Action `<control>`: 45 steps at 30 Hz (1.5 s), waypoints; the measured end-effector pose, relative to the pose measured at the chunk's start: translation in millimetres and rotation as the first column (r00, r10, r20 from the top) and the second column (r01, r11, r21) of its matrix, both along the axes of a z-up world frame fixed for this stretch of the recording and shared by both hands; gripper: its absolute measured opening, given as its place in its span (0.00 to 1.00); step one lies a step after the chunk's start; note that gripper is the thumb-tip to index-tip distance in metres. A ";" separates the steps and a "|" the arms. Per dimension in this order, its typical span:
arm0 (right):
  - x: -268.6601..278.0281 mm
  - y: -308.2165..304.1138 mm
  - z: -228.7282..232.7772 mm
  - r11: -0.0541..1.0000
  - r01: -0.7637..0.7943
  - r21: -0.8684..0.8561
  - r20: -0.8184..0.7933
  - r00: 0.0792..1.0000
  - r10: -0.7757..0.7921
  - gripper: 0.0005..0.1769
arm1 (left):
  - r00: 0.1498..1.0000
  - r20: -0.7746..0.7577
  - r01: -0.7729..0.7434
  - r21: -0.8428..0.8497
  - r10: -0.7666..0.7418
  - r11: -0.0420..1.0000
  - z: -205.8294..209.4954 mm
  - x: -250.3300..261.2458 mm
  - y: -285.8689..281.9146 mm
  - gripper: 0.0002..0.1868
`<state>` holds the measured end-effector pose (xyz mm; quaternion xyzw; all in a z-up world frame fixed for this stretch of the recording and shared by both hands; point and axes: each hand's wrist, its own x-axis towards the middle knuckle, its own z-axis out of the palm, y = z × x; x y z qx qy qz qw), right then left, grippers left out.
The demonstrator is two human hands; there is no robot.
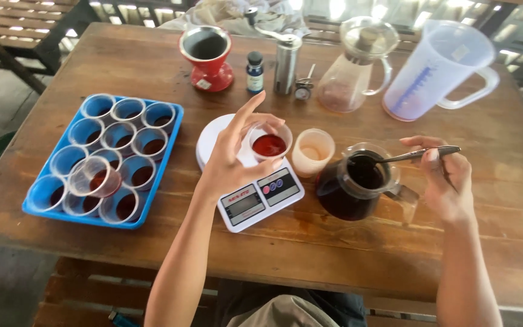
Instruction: Preparing beverage samples by pouring liquid into a beaker and then spooning it into small sample cups on a tray.
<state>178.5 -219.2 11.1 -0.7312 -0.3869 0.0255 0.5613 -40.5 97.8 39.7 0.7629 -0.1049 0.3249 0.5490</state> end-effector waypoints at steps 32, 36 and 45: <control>13.5 -10.9 -9.7 0.818 -0.215 0.533 -0.064 0.954 0.292 0.15 | 0.983 -0.049 0.179 -0.010 -0.179 0.984 -2.0 6.6 -60.2 0.50; 8.2 -6.6 -15.2 0.816 -0.341 0.468 0.078 0.935 0.346 0.13 | 0.978 -0.124 0.170 -0.005 -0.170 0.985 -6.0 7.7 -66.0 0.51; -25.4 3.0 11.1 0.878 -0.440 0.187 0.169 0.895 0.413 0.20 | 0.959 -0.093 0.267 -0.022 -0.268 0.963 -14.8 11.0 -73.3 0.54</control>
